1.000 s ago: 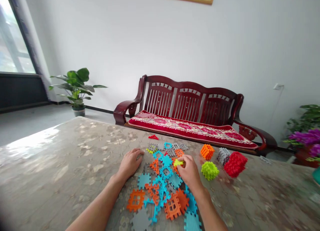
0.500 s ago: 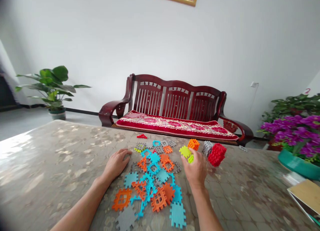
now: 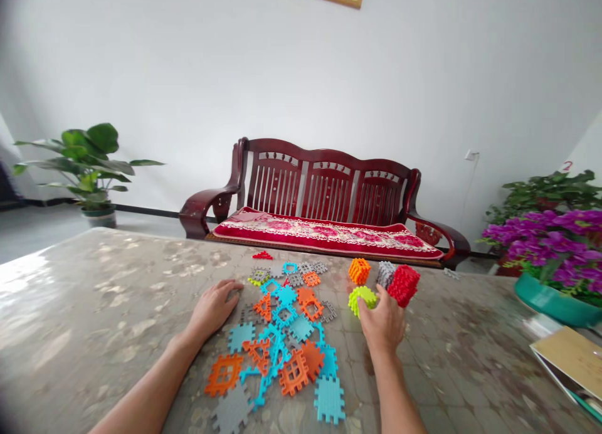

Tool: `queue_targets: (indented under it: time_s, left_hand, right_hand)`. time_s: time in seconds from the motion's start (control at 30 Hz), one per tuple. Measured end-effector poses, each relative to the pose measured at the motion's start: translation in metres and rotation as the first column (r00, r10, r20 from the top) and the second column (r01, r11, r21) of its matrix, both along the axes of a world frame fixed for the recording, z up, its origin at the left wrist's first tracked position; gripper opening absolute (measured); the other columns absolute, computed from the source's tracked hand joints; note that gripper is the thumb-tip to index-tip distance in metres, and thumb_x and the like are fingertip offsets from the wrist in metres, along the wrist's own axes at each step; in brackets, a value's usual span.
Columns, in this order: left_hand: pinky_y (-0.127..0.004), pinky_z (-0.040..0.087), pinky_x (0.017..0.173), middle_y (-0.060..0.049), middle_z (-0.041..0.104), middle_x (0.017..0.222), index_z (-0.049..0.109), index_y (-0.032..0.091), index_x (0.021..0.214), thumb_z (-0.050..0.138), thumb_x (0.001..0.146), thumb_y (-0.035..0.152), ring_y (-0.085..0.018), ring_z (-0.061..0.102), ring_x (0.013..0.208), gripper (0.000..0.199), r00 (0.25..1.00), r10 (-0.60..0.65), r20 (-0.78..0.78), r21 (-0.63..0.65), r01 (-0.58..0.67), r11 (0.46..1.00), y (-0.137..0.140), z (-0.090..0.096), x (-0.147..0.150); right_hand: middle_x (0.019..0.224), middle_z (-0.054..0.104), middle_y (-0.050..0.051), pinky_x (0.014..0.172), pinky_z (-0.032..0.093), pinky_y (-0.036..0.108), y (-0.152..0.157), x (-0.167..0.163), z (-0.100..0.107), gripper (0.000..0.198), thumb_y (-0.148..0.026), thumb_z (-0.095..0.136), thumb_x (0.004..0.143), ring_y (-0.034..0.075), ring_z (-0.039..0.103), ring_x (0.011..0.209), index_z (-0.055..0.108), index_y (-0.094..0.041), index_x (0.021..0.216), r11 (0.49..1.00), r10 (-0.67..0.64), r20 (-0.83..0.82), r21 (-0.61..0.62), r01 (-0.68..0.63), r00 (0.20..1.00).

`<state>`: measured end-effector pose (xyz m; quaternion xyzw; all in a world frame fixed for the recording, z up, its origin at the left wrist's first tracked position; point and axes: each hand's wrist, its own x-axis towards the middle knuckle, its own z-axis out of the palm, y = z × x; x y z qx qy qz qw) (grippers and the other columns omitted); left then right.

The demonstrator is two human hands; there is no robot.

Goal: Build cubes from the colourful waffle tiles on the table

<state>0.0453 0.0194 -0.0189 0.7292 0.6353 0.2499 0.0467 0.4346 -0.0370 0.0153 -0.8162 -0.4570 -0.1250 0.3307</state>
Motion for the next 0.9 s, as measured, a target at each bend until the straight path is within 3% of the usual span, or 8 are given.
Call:
queue_targets:
  time_s: [0.17, 0.27, 0.37, 0.47, 0.6, 0.9]
  left_hand:
    - [-0.036, 0.042, 0.105, -0.007, 0.065, 0.128, 0.069, 0.022, 0.112, 0.045, 0.085, 0.021, -0.022, 0.06, 0.118, 0.036, 1.0, 0.002, 0.006, -0.018, -0.002, 1.0, 0.0, 0.001, 0.001]
    - [-0.038, 0.042, 0.105, -0.009, 0.065, 0.127, 0.067, 0.02, 0.116, 0.046, 0.085, 0.021, -0.024, 0.059, 0.119, 0.038, 1.0, 0.008, 0.025, -0.036, -0.007, 0.999, -0.002, 0.004, 0.002]
    - [-0.038, 0.041, 0.106, -0.009, 0.065, 0.127, 0.063, 0.019, 0.121, 0.046, 0.084, 0.02, -0.024, 0.058, 0.12, 0.041, 0.998, 0.031, 0.05, -0.06, -0.028, 0.998, -0.004, 0.008, 0.003]
    - [-0.037, 0.04, 0.107, -0.008, 0.065, 0.129, 0.062, 0.02, 0.123, 0.046, 0.084, 0.019, -0.023, 0.058, 0.121, 0.042, 0.996, 0.051, 0.078, -0.074, -0.045, 0.996, -0.006, 0.011, 0.005]
    - [-0.036, 0.039, 0.108, -0.009, 0.064, 0.13, 0.059, 0.019, 0.126, 0.047, 0.084, 0.018, -0.023, 0.057, 0.121, 0.044, 0.991, 0.062, 0.115, -0.083, -0.052, 0.995, -0.007, 0.012, 0.005]
    - [-0.034, 0.039, 0.105, -0.011, 0.064, 0.128, 0.059, 0.017, 0.129, 0.045, 0.085, 0.014, -0.022, 0.058, 0.119, 0.046, 0.974, 0.155, 0.164, -0.093, -0.141, 0.986, -0.007, 0.014, 0.006]
  right_hand:
    - [0.112, 0.067, 0.015, 0.083, 0.041, 0.043, 0.001, 0.0, 0.0, 0.056, -0.052, 0.053, 0.079, 0.033, 0.057, 0.098, 0.062, -0.019, 0.123, 0.995, 0.017, 0.063, 0.095, -0.023, 0.998]
    - [0.108, 0.068, 0.014, 0.087, 0.041, 0.042, 0.006, -0.006, 0.0, 0.047, -0.048, 0.05, 0.08, 0.031, 0.057, 0.098, 0.067, -0.017, 0.111, 0.956, 0.169, 0.099, 0.226, -0.188, 0.981]
    - [0.107, 0.069, 0.013, 0.092, 0.041, 0.042, 0.014, -0.026, 0.0, 0.039, -0.042, 0.049, 0.081, 0.029, 0.058, 0.1, 0.069, -0.017, 0.104, 0.894, 0.364, 0.092, 0.245, -0.376, 0.927]
    - [0.11, 0.07, 0.009, 0.097, 0.042, 0.04, 0.025, -0.064, 0.0, 0.035, -0.034, 0.05, 0.081, 0.026, 0.059, 0.107, 0.068, -0.02, 0.108, 0.842, 0.531, 0.022, 0.103, -0.53, 0.847]
    - [0.118, 0.068, 0.007, 0.101, 0.041, 0.034, 0.046, -0.124, 0.008, 0.039, -0.023, 0.054, 0.08, 0.023, 0.058, 0.114, 0.066, -0.02, 0.116, 0.703, 0.695, -0.037, -0.178, -0.689, 0.718]
    - [0.141, 0.055, 0.01, 0.107, 0.034, 0.039, 0.105, -0.222, 0.028, 0.062, -0.035, 0.061, 0.081, 0.027, 0.045, 0.13, 0.047, -0.019, 0.139, 0.493, 0.831, 0.01, -0.477, -0.728, 0.556]
